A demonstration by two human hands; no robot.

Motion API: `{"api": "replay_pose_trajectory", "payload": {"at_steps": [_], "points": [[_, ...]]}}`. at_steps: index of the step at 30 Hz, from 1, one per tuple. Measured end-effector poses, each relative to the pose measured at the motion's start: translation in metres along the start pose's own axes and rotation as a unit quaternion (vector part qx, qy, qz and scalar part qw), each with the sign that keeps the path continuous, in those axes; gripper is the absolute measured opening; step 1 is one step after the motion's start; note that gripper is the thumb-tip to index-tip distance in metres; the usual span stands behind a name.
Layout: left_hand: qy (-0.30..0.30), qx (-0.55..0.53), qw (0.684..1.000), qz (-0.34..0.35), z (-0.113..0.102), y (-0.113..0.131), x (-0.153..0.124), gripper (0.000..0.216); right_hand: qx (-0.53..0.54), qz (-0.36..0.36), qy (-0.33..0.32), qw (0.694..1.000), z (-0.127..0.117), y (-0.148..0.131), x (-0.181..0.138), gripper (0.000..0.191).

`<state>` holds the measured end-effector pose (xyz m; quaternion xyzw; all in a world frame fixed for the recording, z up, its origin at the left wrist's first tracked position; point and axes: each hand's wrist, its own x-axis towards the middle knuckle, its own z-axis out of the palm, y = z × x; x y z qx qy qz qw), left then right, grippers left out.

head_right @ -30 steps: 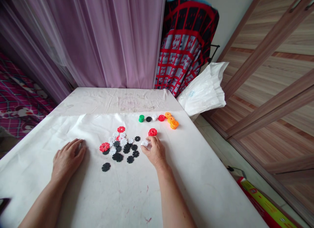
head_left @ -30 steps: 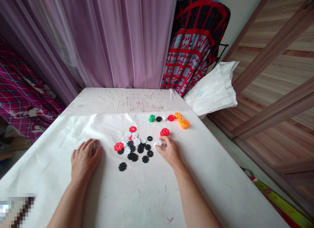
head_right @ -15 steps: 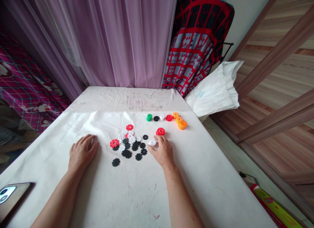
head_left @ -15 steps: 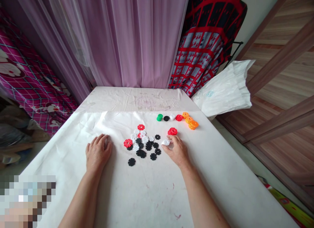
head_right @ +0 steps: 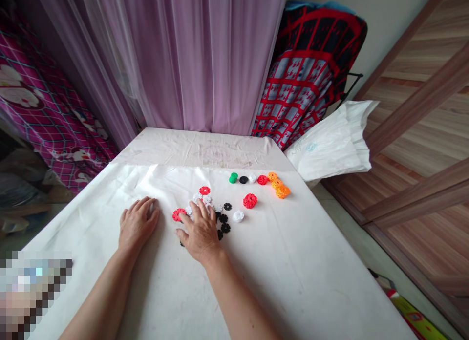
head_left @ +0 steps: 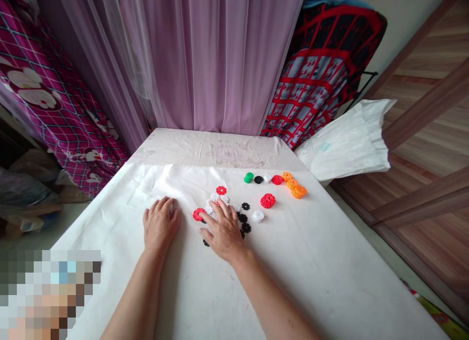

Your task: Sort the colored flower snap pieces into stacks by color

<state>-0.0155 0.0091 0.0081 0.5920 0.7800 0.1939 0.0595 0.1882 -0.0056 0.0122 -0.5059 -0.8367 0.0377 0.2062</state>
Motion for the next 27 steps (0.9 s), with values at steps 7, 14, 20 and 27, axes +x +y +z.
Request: {"api": "replay_pose_trajectory", "payload": {"at_steps": [7, 14, 20, 27], "points": [[0.008, -0.010, 1.000, -0.006, 0.001, 0.000, 0.000, 0.045, -0.015, 0.030, 0.005, 0.999, -0.007, 0.020, -0.009, 0.026], [0.010, -0.011, 1.000, -0.004, 0.001, 0.001, 0.000, 0.044, -0.036, 0.048, 0.047, 0.997, -0.013, 0.026, -0.060, 0.025], [0.013, -0.009, 1.000, -0.003, 0.001, 0.001, 0.000, 0.044, -0.005, 0.056, 0.044, 0.997, -0.019, 0.018, -0.039, 0.012], [0.006, -0.003, 1.000, 0.004, 0.000, 0.001, 0.001, 0.045, -0.017, 0.099, -0.018, 0.995, -0.006, -0.003, 0.004, 0.012]]}}
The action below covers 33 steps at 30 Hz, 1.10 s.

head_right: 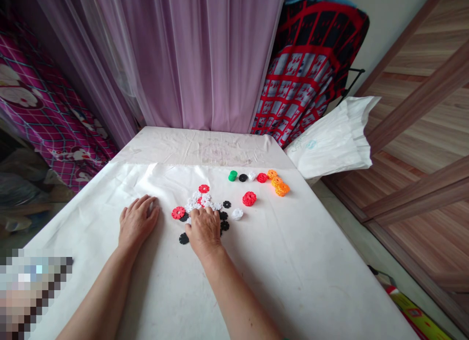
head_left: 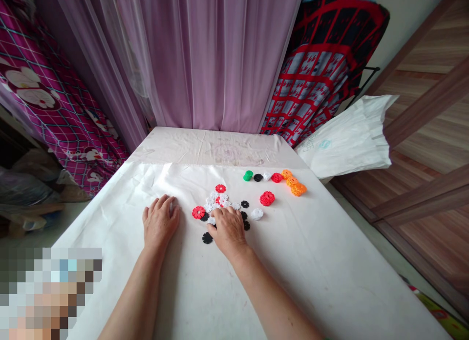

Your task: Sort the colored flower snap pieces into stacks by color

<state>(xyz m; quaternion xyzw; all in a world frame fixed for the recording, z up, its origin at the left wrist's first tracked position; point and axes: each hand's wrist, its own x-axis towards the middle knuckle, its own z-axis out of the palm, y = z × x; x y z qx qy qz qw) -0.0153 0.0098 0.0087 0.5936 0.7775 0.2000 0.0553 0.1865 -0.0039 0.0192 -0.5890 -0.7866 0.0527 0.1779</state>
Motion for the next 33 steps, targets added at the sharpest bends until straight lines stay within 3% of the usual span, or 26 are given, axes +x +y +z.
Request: {"api": "replay_pose_trajectory", "payload": {"at_steps": [7, 11, 17, 21, 33], "points": [[0.006, -0.004, 1.000, 0.000, 0.003, -0.002, 0.001, 0.045, 0.040, 0.034, 0.007, 0.999, 0.014, -0.001, -0.001, 0.020], [0.004, -0.003, 1.000, -0.001, 0.002, -0.002, 0.001, 0.045, 0.075, 0.033, 0.038, 0.996, 0.007, 0.006, -0.002, 0.026], [0.011, 0.005, 1.000, 0.004, 0.002, -0.002, 0.002, 0.045, 0.128, 0.134, 0.171, 0.968, -0.034, 0.081, -0.015, 0.023], [0.001, 0.014, 1.000, 0.005, 0.001, -0.002, 0.003, 0.047, 0.155, 0.192, 0.175, 0.953, -0.047, 0.120, -0.025, 0.025], [-0.013, 0.034, 0.999, 0.010, -0.003, -0.001, 0.004, 0.050, 0.103, 0.184, 0.166, 0.963, -0.027, 0.119, -0.022, 0.029]]}}
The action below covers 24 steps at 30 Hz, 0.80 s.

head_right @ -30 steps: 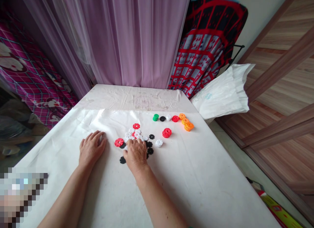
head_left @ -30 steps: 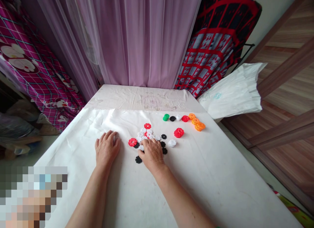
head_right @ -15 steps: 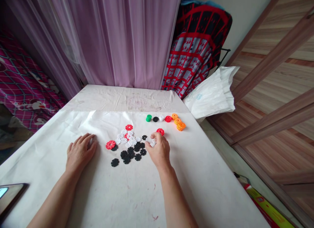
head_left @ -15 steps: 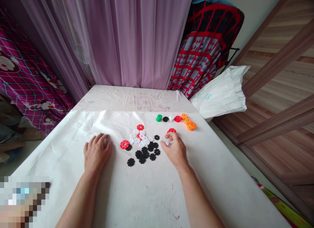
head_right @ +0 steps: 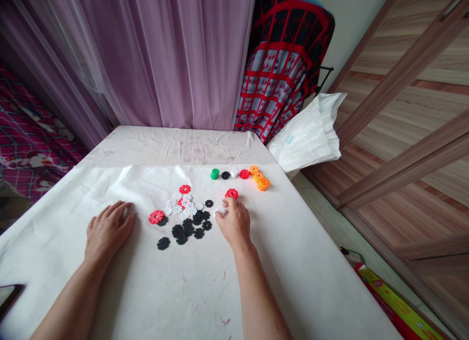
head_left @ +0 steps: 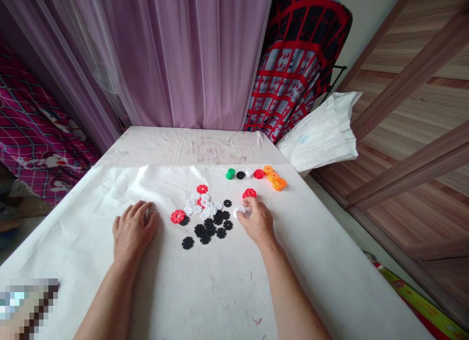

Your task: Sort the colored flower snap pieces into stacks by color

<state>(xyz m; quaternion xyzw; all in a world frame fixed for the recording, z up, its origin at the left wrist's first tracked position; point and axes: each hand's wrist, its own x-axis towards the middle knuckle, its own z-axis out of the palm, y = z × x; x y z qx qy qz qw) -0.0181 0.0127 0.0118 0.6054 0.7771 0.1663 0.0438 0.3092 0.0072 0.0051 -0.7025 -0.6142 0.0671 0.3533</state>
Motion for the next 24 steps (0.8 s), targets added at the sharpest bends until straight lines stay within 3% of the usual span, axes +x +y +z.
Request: {"api": "replay_pose_trajectory", "payload": {"at_steps": [5, 9, 14, 18, 24], "points": [[-0.010, 0.004, 1.000, -0.005, -0.003, 0.002, 0.000, 0.050, -0.009, -0.024, 0.012, 1.000, -0.002, 0.001, -0.001, 0.032], [-0.011, 0.006, 1.000, -0.008, -0.003, 0.003, 0.000, 0.050, -0.015, -0.073, 0.000, 0.997, -0.005, -0.012, -0.003, 0.020], [0.004, 0.001, 1.000, -0.005, -0.001, 0.003, -0.001, 0.048, -0.058, -0.148, -0.119, 0.980, -0.001, -0.050, 0.000, 0.014], [0.013, -0.005, 1.000, -0.002, 0.002, 0.000, -0.001, 0.046, -0.119, -0.145, -0.206, 0.961, 0.012, -0.071, 0.006, 0.017], [0.014, -0.013, 1.000, -0.004, 0.004, -0.001, -0.001, 0.047, -0.138, -0.141, -0.218, 0.956, 0.025, -0.077, 0.007, 0.024]]}}
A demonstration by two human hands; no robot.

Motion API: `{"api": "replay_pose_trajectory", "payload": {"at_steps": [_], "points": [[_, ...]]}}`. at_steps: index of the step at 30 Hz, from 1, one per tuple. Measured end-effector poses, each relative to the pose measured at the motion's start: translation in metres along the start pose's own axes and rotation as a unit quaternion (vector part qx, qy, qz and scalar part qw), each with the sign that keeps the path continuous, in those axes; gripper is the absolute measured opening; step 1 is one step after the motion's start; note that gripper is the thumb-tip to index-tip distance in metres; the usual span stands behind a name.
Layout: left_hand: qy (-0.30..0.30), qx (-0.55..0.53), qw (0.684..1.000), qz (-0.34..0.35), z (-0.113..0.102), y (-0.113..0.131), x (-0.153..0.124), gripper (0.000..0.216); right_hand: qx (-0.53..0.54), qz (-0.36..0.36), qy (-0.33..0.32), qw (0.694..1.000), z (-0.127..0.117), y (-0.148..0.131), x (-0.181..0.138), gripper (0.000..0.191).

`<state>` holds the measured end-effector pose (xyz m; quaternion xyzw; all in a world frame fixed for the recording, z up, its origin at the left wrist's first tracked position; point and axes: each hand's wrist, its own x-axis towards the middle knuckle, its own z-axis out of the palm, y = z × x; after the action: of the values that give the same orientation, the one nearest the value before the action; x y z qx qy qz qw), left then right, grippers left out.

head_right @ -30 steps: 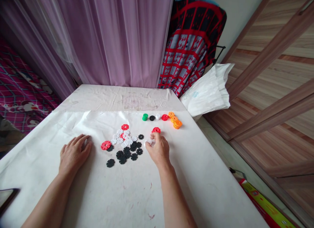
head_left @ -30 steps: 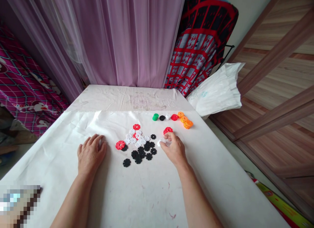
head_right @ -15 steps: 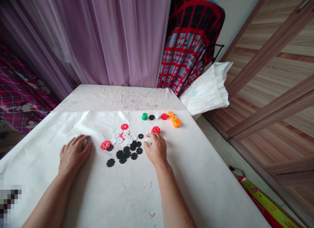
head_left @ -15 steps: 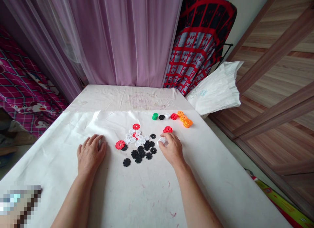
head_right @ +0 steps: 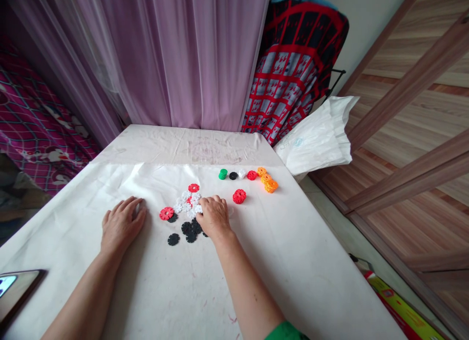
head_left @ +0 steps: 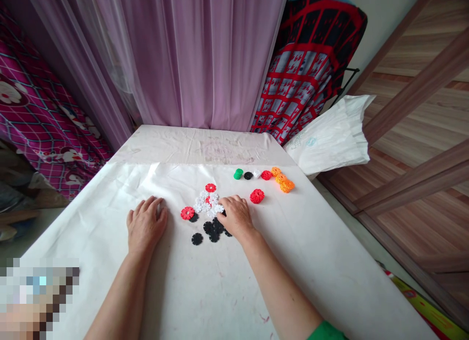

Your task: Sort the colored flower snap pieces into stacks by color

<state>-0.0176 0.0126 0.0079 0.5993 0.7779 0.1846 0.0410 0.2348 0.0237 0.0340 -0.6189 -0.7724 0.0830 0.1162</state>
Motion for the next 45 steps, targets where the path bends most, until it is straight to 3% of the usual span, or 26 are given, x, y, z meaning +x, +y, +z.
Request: {"api": "replay_pose_trajectory", "payload": {"at_steps": [4, 8, 10, 14, 22, 28, 33, 37, 40, 45], "points": [[-0.001, -0.002, 1.000, -0.005, -0.001, 0.002, -0.001, 0.047, 0.047, 0.001, 0.084, 0.995, -0.002, 0.016, -0.008, 0.024], [-0.003, -0.002, 1.000, -0.004, 0.000, 0.002, -0.002, 0.048, 0.110, 0.052, 0.230, 0.966, -0.008, 0.062, -0.025, 0.025], [0.001, -0.003, 1.000, -0.003, 0.000, 0.001, -0.001, 0.047, 0.134, 0.090, 0.248, 0.955, -0.009, 0.084, -0.033, 0.025], [0.003, -0.006, 1.000, 0.000, 0.000, 0.000, 0.000, 0.045, 0.148, 0.106, 0.230, 0.956, -0.007, 0.099, -0.041, 0.024], [-0.011, 0.003, 1.000, 0.001, -0.002, 0.000, 0.000, 0.048, 0.097, 0.067, 0.221, 0.968, -0.002, 0.085, -0.039, 0.016], [0.007, -0.005, 1.000, 0.009, 0.000, -0.002, 0.001, 0.045, 0.072, 0.057, 0.197, 0.976, -0.001, 0.083, -0.039, 0.016], [-0.007, -0.001, 1.000, 0.003, -0.003, 0.001, 0.000, 0.047, 0.070, 0.055, 0.189, 0.978, 0.001, 0.087, -0.041, 0.027], [-0.023, 0.007, 1.000, -0.003, -0.007, 0.006, 0.000, 0.050, 0.065, 0.055, 0.192, 0.978, -0.007, 0.083, -0.038, 0.020], [-0.026, 0.008, 1.000, -0.005, -0.009, 0.007, -0.001, 0.051, 0.046, 0.024, 0.139, 0.989, -0.018, 0.064, -0.026, 0.019], [-0.019, 0.007, 1.000, -0.005, -0.006, 0.005, -0.001, 0.049, -0.033, -0.001, -0.015, 0.999, -0.029, 0.018, 0.003, 0.016]]}}
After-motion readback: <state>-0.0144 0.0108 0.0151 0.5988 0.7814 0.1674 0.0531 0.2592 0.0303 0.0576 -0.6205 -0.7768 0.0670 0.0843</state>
